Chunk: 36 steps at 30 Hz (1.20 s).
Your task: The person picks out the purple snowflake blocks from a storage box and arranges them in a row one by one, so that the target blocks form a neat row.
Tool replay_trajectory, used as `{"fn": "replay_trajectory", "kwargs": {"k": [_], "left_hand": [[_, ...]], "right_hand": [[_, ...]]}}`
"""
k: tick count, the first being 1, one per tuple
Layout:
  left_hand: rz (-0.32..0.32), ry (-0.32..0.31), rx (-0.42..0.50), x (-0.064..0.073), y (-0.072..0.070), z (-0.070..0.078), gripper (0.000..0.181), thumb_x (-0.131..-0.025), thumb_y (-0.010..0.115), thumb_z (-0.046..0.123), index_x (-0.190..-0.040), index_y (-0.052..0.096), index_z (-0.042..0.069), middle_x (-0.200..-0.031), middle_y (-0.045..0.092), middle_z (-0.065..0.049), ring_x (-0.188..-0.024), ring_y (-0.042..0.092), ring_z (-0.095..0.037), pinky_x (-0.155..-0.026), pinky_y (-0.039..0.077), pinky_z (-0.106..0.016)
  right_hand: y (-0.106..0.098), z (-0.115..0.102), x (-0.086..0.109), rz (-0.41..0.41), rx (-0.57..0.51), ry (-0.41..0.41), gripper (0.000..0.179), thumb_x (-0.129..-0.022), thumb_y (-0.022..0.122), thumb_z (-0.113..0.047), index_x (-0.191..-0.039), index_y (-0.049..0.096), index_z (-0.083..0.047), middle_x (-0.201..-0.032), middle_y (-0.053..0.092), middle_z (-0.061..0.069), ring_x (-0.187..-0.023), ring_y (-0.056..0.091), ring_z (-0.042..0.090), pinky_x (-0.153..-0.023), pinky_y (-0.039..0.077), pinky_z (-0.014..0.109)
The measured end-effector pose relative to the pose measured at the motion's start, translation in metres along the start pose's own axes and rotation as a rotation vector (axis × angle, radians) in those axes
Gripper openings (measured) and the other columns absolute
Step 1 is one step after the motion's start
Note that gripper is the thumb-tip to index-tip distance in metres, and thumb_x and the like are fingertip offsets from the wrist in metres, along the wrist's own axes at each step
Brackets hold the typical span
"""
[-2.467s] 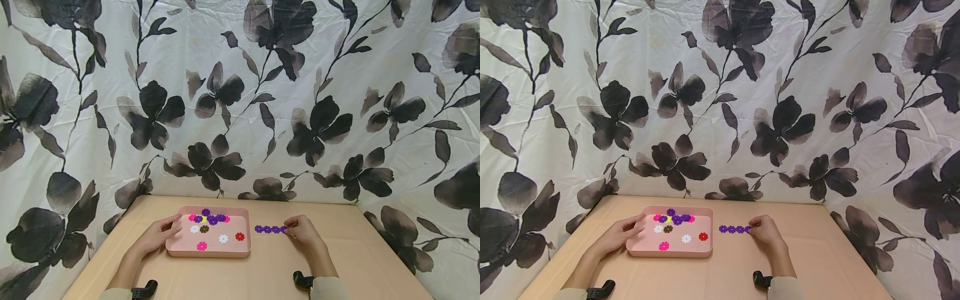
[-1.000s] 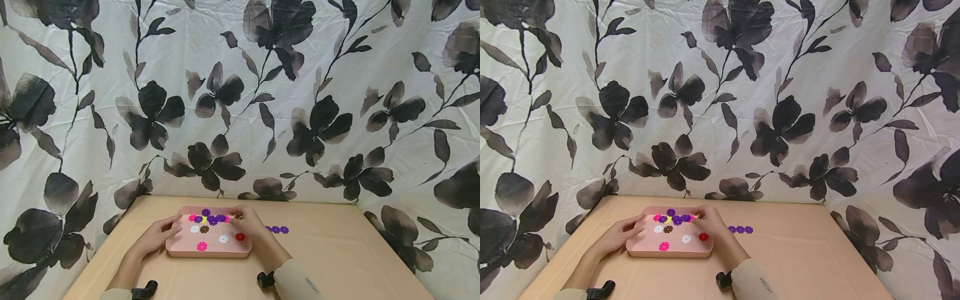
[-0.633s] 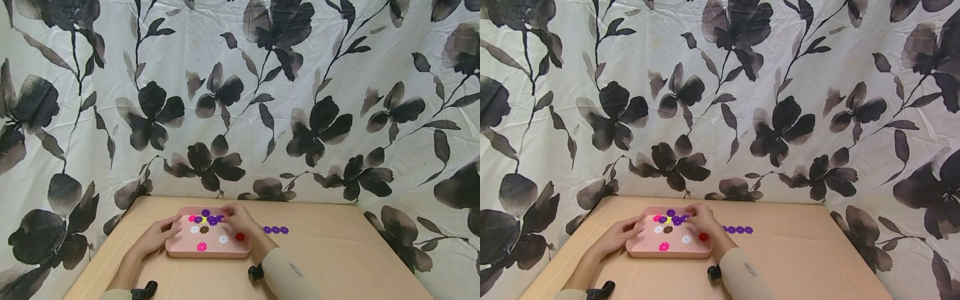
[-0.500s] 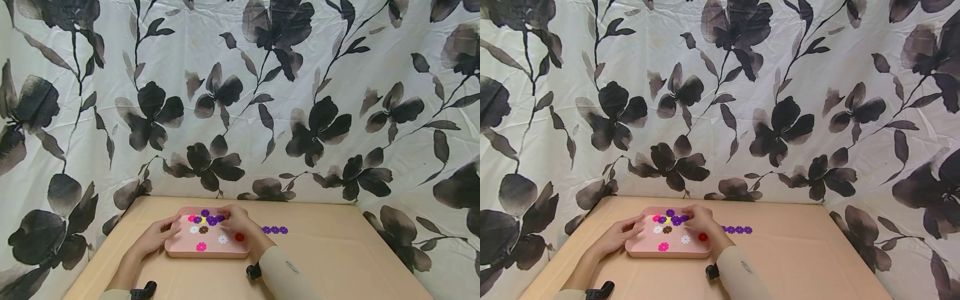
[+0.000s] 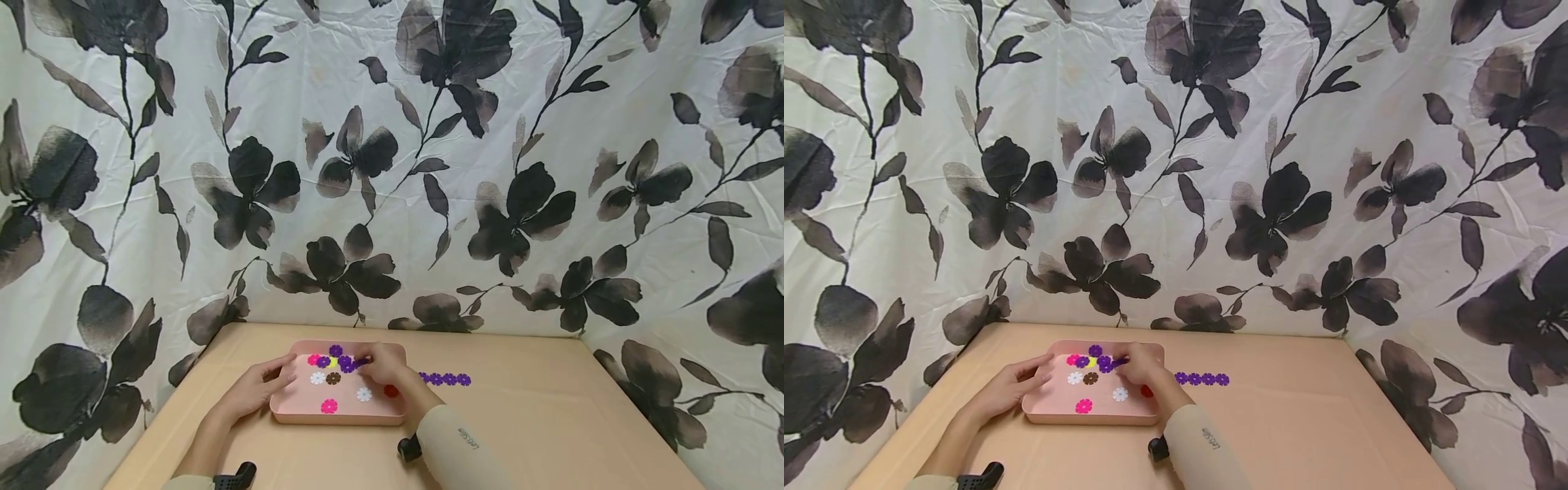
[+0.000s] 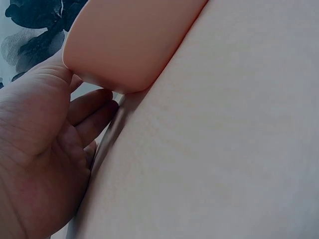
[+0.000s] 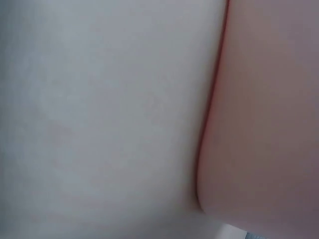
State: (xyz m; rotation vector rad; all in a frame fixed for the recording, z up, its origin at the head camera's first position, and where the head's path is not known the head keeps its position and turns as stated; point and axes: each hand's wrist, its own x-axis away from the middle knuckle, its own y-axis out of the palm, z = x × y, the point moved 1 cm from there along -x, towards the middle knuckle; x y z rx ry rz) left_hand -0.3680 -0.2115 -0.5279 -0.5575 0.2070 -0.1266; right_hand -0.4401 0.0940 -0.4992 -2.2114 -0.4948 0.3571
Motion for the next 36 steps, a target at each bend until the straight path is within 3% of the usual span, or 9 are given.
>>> {"fn": "replay_trajectory", "kwargs": {"k": [4, 15, 25, 36], "left_hand": [[0.001, -0.004, 0.004, -0.0001, 0.0, 0.0006, 0.063, -0.102, 0.067, 0.038, -0.156, 0.049, 0.009, -0.161, 0.047, -0.012, -0.153, 0.036, -0.037, -0.124, 0.032, -0.056], [-0.008, -0.009, 0.012, 0.0016, -0.0011, -0.0005, 0.064, -0.102, 0.067, 0.038, -0.156, 0.048, 0.009, -0.162, 0.047, -0.011, -0.154, 0.036, -0.037, -0.124, 0.031, -0.055], [-0.014, 0.013, 0.03, 0.0011, -0.0028, 0.0003, 0.064, -0.101, 0.069, 0.035, -0.156, 0.048, 0.007, -0.161, 0.047, -0.015, -0.153, 0.037, -0.041, -0.122, 0.034, -0.058], [-0.011, -0.007, 0.034, 0.0017, -0.0029, -0.0005, 0.063, -0.102, 0.068, 0.035, -0.156, 0.048, 0.007, -0.162, 0.046, -0.014, -0.154, 0.034, -0.039, -0.124, 0.03, -0.055]], "right_hand": [[0.0005, 0.0011, 0.0001, 0.009, -0.029, 0.002, 0.019, -0.095, 0.075, -0.009, -0.114, 0.08, -0.01, -0.106, 0.074, 0.002, -0.093, 0.06, 0.015, -0.095, 0.058, 0.038], [0.0037, -0.002, 0.0042, 0.028, 0.006, -0.012, 0.014, -0.094, 0.076, -0.008, -0.107, 0.08, -0.008, -0.096, 0.073, 0.001, -0.083, 0.058, 0.013, -0.078, 0.054, 0.027], [0.0042, -0.0027, 0.0059, 0.027, -0.028, 0.015, 0.018, -0.091, 0.078, -0.003, -0.108, 0.08, -0.009, -0.098, 0.073, 0.001, -0.085, 0.058, 0.013, -0.085, 0.058, 0.029], [0.0011, -0.0062, 0.0089, 0.032, -0.085, 0.038, 0.018, -0.086, 0.081, 0.002, -0.1, 0.08, -0.009, -0.094, 0.071, 0.004, -0.082, 0.057, 0.014, -0.078, 0.057, 0.027]]}}
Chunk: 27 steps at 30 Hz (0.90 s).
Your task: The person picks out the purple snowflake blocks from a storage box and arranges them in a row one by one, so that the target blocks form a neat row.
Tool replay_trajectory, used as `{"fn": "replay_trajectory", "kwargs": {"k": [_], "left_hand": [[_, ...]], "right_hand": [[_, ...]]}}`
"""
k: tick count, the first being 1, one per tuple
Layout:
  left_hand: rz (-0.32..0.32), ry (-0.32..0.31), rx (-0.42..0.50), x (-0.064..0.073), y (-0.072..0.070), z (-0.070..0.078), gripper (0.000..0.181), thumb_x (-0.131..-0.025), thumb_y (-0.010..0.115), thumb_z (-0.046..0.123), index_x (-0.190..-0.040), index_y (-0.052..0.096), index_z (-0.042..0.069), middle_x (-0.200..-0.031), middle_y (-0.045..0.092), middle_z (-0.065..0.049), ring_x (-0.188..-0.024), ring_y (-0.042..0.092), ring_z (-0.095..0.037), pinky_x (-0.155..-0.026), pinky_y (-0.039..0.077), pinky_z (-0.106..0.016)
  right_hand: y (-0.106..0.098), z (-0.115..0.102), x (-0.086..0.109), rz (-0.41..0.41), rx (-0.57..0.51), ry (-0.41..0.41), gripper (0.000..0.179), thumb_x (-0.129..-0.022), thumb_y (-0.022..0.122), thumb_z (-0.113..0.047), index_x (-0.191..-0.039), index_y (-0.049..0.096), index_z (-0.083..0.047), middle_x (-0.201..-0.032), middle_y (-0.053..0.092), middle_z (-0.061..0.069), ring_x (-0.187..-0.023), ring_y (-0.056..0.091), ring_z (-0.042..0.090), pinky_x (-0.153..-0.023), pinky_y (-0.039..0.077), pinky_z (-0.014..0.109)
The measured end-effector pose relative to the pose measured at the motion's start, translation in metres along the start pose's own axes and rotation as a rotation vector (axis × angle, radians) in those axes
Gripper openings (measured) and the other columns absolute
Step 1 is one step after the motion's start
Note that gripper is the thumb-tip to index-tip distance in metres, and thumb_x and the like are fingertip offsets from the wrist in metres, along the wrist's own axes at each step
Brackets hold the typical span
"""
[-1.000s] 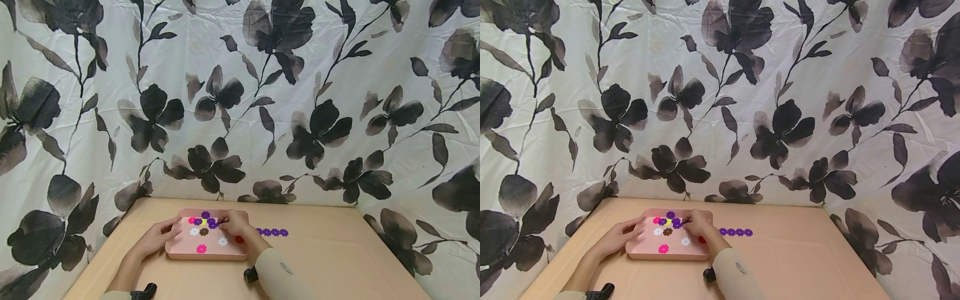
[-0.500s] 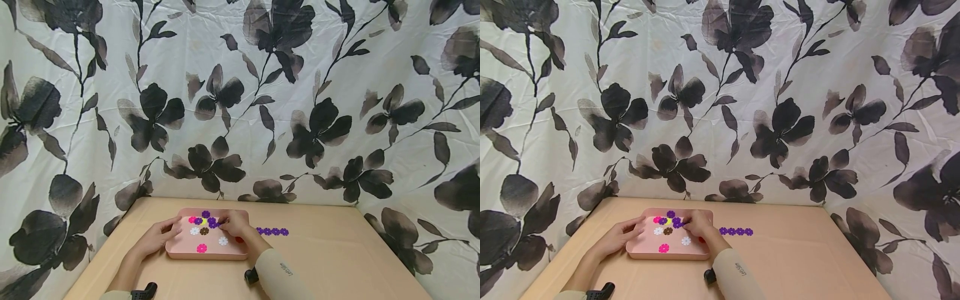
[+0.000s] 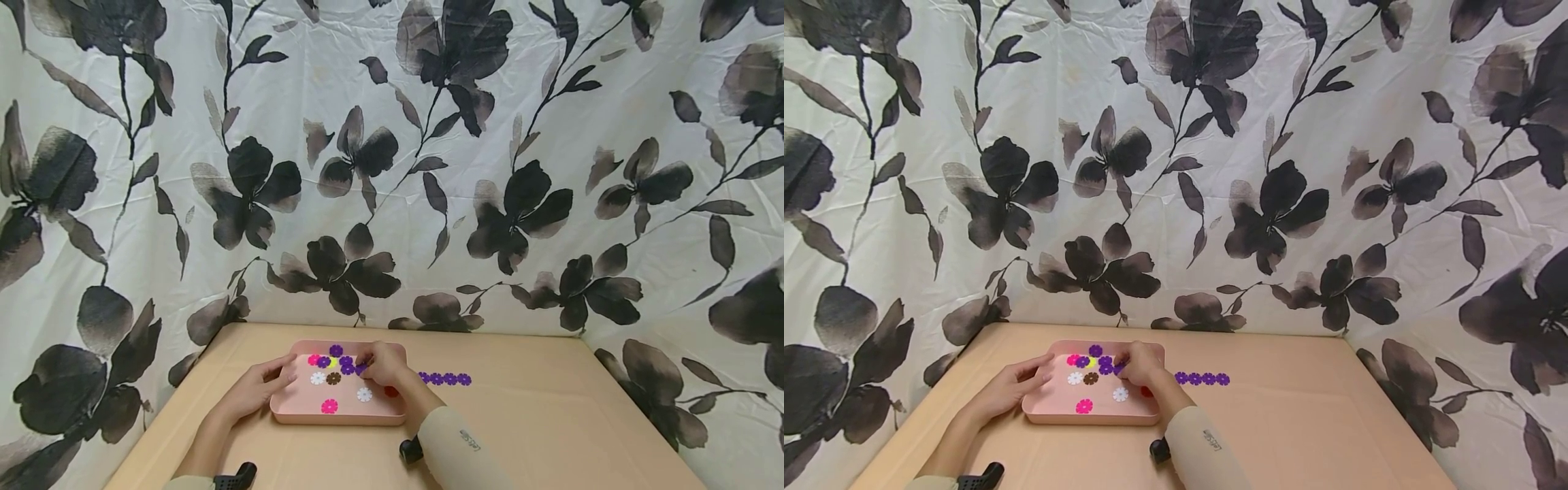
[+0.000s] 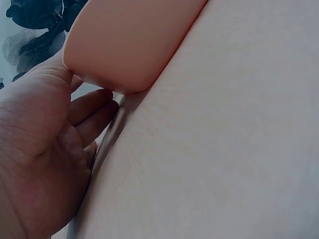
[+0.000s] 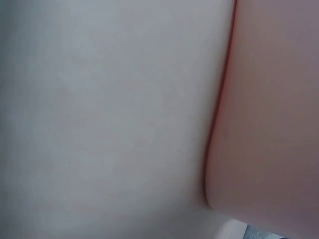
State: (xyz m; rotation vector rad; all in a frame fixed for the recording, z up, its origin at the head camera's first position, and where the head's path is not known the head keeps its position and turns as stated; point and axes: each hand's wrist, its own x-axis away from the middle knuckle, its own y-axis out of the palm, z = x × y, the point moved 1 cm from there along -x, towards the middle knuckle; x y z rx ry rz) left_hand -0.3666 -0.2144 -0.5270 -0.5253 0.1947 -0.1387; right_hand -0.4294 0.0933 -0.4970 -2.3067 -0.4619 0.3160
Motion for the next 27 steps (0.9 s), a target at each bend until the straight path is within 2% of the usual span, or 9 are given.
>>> {"fn": "replay_trajectory", "kwargs": {"k": [5, 9, 16, 20, 27], "left_hand": [[0.0, -0.026, -0.004, 0.0, 0.001, -0.001, 0.064, -0.101, 0.068, 0.038, -0.156, 0.049, 0.011, -0.162, 0.046, -0.011, -0.155, 0.034, -0.036, -0.125, 0.03, -0.054], [-0.001, -0.017, -0.009, 0.0, 0.001, -0.001, 0.064, -0.102, 0.068, 0.038, -0.156, 0.049, 0.01, -0.162, 0.046, -0.013, -0.154, 0.034, -0.038, -0.124, 0.03, -0.056], [-0.006, -0.022, -0.034, 0.0, 0.002, 0.0, 0.065, -0.102, 0.067, 0.04, -0.157, 0.047, 0.01, -0.162, 0.045, -0.013, -0.154, 0.033, -0.039, -0.124, 0.03, -0.057], [-0.002, -0.034, -0.023, 0.0, 0.002, 0.0, 0.065, -0.102, 0.068, 0.039, -0.156, 0.049, 0.011, -0.162, 0.046, -0.012, -0.154, 0.034, -0.038, -0.124, 0.031, -0.056], [-0.004, 0.0, -0.014, 0.0, 0.001, 0.002, 0.065, -0.102, 0.068, 0.038, -0.156, 0.048, 0.008, -0.162, 0.046, -0.014, -0.154, 0.035, -0.041, -0.124, 0.031, -0.057]], "right_hand": [[-0.002, -0.001, 0.003, 0.005, 0.035, -0.02, 0.016, -0.085, 0.084, -0.002, -0.099, 0.082, -0.011, -0.096, 0.065, -0.001, -0.085, 0.057, 0.013, -0.085, 0.058, 0.028], [-0.007, -0.001, 0.007, 0.033, 0.075, -0.059, 0.016, -0.085, 0.086, -0.008, -0.1, 0.083, -0.013, -0.093, 0.06, -0.005, -0.085, 0.058, 0.008, -0.083, 0.054, 0.025], [-0.03, -0.003, 0.028, 0.075, -0.109, -0.161, 0.016, -0.091, 0.079, -0.003, -0.106, 0.082, -0.007, -0.097, 0.064, 0.001, -0.089, 0.066, 0.01, -0.083, 0.061, 0.023], [-0.047, -0.001, 0.045, 0.114, -0.169, -0.17, 0.019, -0.094, 0.076, -0.004, -0.111, 0.081, -0.009, -0.099, 0.066, 0.003, -0.092, 0.067, 0.014, -0.083, 0.063, 0.024], [-0.072, 0.015, 0.07, 0.183, -0.288, -0.177, 0.021, -0.093, 0.076, -0.002, -0.112, 0.081, -0.01, -0.105, 0.066, 0.008, -0.095, 0.072, 0.018, -0.087, 0.063, 0.024]]}}
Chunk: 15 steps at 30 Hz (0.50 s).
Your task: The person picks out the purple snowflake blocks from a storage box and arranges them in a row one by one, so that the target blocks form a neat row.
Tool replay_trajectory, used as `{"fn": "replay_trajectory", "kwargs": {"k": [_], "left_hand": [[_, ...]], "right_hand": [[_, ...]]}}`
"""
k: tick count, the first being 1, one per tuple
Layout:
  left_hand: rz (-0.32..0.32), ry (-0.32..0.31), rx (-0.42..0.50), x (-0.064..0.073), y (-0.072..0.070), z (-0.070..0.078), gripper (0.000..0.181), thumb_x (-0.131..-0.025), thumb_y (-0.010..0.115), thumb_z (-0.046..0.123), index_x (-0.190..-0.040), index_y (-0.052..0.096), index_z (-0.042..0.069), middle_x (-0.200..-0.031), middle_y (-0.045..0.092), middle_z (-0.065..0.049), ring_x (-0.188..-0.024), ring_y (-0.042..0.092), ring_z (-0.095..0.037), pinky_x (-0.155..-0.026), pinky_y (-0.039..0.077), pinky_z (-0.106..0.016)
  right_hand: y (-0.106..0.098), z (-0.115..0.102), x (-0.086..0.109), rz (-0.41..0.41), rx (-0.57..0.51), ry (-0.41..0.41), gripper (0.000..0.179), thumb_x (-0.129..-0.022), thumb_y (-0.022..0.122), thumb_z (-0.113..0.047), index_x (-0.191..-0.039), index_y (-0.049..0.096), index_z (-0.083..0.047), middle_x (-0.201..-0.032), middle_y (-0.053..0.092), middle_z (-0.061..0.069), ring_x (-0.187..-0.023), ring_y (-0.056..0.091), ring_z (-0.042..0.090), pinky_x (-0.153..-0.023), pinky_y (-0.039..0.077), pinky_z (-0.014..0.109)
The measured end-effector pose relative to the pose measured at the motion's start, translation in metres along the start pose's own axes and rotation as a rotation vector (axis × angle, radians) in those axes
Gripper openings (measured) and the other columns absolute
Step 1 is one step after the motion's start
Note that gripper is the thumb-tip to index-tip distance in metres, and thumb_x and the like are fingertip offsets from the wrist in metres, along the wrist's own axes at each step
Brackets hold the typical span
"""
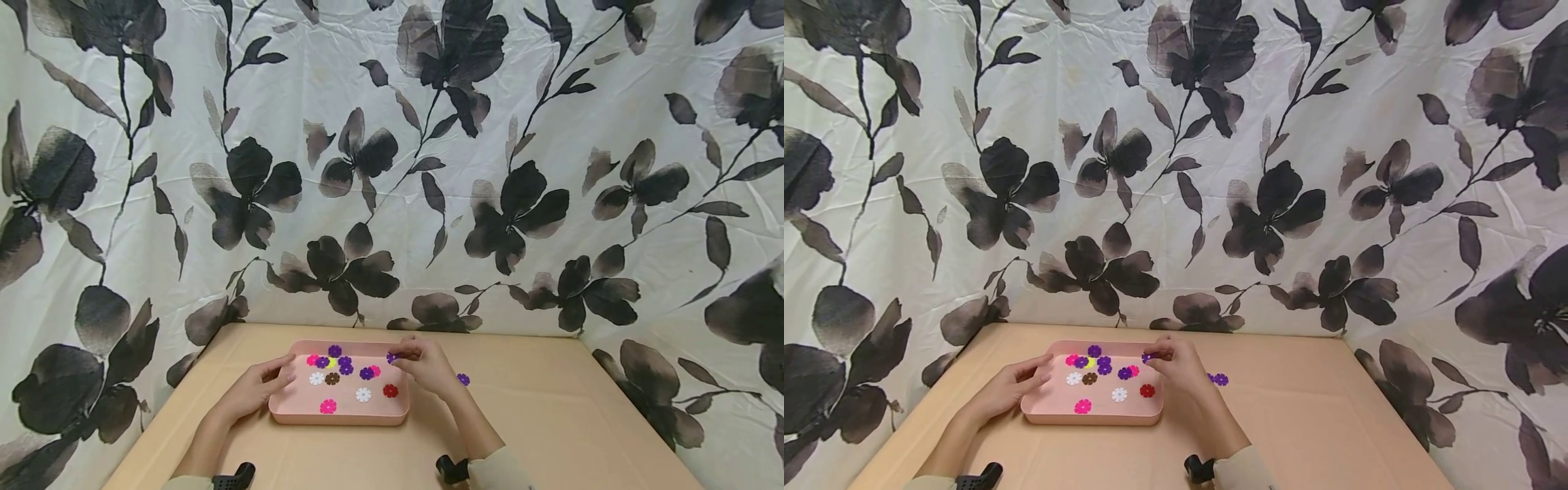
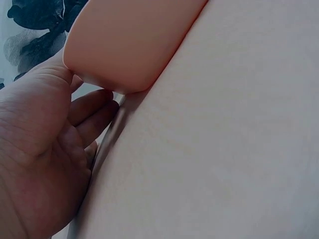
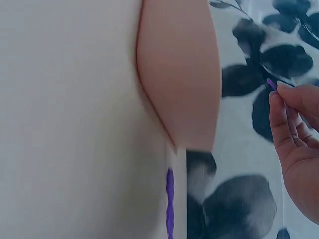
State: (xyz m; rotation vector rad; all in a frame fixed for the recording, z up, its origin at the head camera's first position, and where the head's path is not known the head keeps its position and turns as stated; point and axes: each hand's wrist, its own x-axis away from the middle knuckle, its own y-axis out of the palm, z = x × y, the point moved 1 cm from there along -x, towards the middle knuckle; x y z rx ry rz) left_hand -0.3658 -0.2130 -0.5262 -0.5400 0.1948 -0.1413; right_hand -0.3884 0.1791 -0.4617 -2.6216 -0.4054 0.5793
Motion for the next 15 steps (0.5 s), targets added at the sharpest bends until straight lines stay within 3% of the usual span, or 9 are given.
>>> {"fn": "replay_trajectory", "kwargs": {"k": [7, 15], "left_hand": [[0.003, 0.004, 0.027, 0.001, 0.001, 0.0, 0.063, -0.101, 0.069, 0.034, -0.155, 0.049, 0.007, -0.161, 0.047, -0.015, -0.154, 0.035, -0.04, -0.124, 0.031, -0.056], [0.001, 0.001, 0.005, 0.001, 0.0, 0.001, 0.065, -0.102, 0.068, 0.037, -0.156, 0.048, 0.008, -0.161, 0.047, -0.014, -0.154, 0.035, -0.039, -0.123, 0.032, -0.056]], "right_hand": [[-0.028, 0.02, 0.011, 0.085, -0.042, 0.042, 0.02, -0.093, 0.076, -0.001, -0.112, 0.079, -0.004, -0.108, 0.068, 0.01, -0.096, 0.074, 0.019, -0.084, 0.064, 0.024], [-0.048, 0.036, 0.018, 0.11, -0.028, 0.042, 0.018, -0.094, 0.074, 0.0, -0.111, 0.079, -0.003, -0.111, 0.069, 0.016, -0.095, 0.073, 0.022, -0.083, 0.064, 0.024]]}}
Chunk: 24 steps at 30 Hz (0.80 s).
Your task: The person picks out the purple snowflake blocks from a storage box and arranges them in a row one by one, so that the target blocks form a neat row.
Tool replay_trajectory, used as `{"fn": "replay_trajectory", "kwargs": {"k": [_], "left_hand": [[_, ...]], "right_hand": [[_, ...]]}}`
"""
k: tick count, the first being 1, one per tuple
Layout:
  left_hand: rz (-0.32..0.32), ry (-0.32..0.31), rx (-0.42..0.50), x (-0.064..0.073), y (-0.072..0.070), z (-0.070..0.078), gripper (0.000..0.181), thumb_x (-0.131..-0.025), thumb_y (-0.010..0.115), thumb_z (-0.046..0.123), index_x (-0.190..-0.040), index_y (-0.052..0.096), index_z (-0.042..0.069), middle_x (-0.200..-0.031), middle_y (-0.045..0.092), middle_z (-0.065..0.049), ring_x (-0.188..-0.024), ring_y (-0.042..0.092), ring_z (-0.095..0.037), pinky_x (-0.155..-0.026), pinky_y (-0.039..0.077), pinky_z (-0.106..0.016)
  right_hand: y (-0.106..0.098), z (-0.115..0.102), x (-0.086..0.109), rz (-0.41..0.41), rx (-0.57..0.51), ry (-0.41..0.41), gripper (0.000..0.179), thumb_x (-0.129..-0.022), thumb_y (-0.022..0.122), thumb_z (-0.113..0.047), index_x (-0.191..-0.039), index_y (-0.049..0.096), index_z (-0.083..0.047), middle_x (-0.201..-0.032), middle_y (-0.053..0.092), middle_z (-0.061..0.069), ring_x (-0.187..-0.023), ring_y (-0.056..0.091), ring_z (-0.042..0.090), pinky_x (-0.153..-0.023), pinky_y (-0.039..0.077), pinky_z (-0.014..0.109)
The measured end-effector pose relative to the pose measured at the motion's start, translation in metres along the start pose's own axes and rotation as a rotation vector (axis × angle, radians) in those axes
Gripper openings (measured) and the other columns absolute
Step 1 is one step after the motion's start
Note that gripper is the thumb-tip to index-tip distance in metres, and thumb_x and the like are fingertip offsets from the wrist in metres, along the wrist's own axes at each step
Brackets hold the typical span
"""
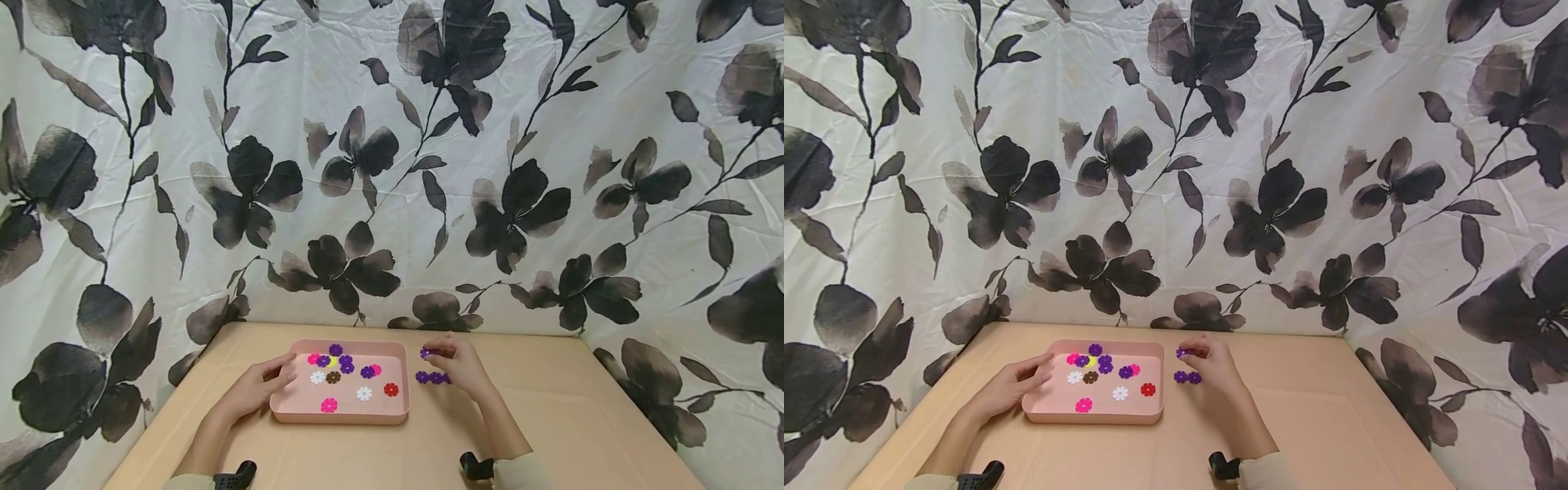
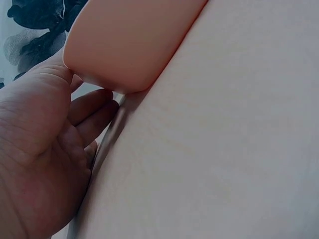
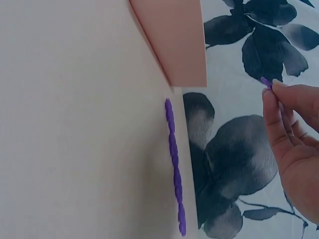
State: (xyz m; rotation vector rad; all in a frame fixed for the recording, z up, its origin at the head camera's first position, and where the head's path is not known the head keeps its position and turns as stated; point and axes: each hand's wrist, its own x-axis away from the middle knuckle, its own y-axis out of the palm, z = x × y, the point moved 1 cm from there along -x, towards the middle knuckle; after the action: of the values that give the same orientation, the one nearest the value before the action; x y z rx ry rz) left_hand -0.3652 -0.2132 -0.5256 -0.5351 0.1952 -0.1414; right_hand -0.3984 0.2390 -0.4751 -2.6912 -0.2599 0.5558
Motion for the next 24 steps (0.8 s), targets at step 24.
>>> {"fn": "replay_trajectory", "kwargs": {"k": [24], "left_hand": [[-0.023, 0.003, -0.004, 0.003, -0.008, -0.003, 0.064, -0.102, 0.068, 0.038, -0.156, 0.049, 0.01, -0.162, 0.046, -0.014, -0.154, 0.033, -0.039, -0.125, 0.029, -0.057]], "right_hand": [[-0.053, 0.023, 0.023, 0.044, 0.131, 0.116, 0.019, -0.095, 0.069, 0.005, -0.113, 0.076, 0.006, -0.111, 0.071, 0.018, -0.096, 0.073, 0.018, -0.081, 0.062, 0.02]]}}
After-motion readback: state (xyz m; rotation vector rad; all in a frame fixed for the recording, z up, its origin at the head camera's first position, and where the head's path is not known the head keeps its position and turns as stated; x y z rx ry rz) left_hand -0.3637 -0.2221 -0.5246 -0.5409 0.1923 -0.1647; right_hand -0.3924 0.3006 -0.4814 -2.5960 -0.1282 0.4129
